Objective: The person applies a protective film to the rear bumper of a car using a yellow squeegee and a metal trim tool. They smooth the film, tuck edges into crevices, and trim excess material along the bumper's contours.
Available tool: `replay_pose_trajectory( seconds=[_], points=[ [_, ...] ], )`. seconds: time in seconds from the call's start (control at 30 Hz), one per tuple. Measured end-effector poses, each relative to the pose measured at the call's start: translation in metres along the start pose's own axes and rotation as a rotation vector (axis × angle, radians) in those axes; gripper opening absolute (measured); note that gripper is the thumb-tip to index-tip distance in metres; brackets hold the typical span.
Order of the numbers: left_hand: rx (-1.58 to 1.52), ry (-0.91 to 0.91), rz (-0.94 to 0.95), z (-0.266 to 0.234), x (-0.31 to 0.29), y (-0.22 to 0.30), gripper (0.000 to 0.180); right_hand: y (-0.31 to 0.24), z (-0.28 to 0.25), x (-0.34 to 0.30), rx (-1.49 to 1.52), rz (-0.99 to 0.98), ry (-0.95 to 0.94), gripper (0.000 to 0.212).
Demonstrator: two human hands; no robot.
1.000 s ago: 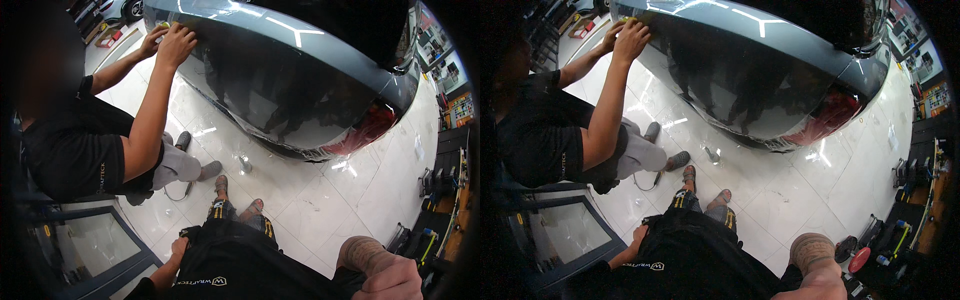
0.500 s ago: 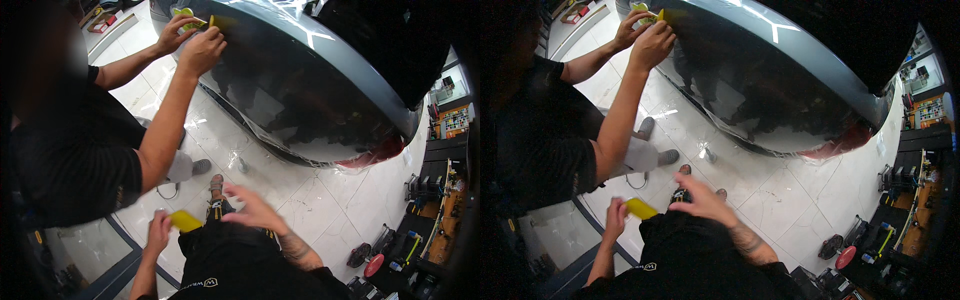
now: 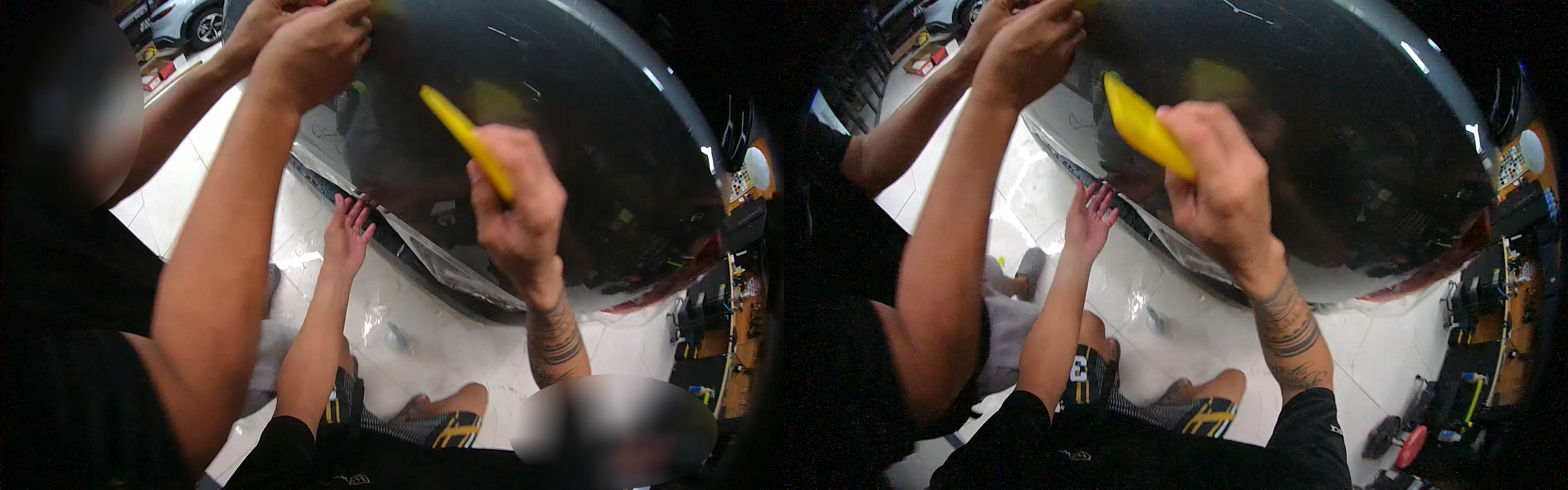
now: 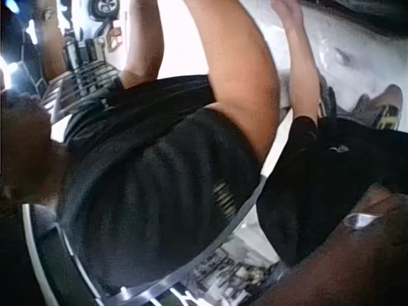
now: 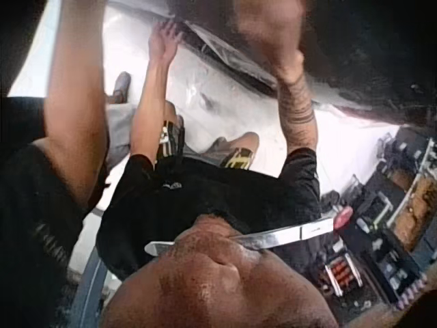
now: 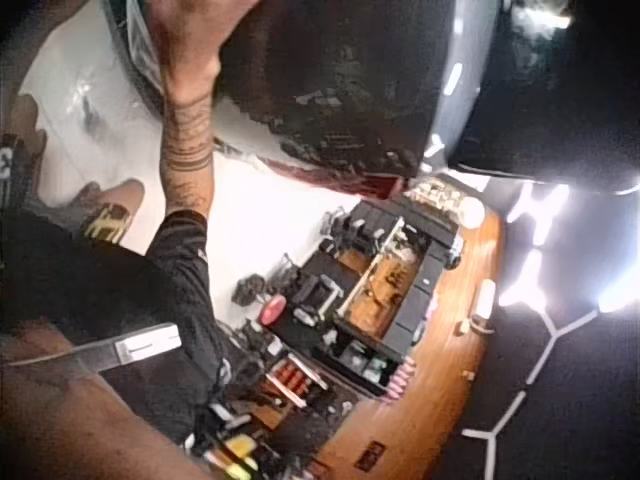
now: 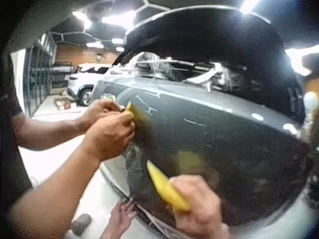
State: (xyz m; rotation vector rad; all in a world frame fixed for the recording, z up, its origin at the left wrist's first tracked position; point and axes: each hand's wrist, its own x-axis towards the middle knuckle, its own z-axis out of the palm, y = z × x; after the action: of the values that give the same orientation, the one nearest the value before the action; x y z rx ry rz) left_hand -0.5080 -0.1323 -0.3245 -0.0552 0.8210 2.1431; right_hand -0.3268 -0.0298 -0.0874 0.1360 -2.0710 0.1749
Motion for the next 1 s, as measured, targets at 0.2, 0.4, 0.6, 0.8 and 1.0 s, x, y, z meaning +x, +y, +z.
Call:
replay_pose_trajectory(
  seconds=[0.2,0.4,0.6,0.8,1.0],
  points=[
    [-0.119,-0.137,0.046,-0.027,0.079,-0.021,0.089,0.029,0.021,-0.031,-0.14,-0.248,0.178,0.019],
    [-0.286,-0.437,0.05,-0.052,0.118,-0.066,0.091,0.024,0.031,-0.043,-0.216,-0.229,0.369,0.027],
    [-0.424,-0.971,0.104,-0.077,0.151,-0.069,0.034,-0.006,0.025,-0.028,-0.775,-0.45,0.297,0.026],
    [-0.419,-1.032,0.141,-0.09,0.149,-0.07,0.02,-0.004,0.084,-0.037,-1.666,-0.118,0.386,0.025],
    [-0.138,-0.985,0.157,-0.09,0.156,-0.078,0.034,-0.045,0.285,-0.084,-1.024,-0.058,-0.241,0.03]
  ],
)
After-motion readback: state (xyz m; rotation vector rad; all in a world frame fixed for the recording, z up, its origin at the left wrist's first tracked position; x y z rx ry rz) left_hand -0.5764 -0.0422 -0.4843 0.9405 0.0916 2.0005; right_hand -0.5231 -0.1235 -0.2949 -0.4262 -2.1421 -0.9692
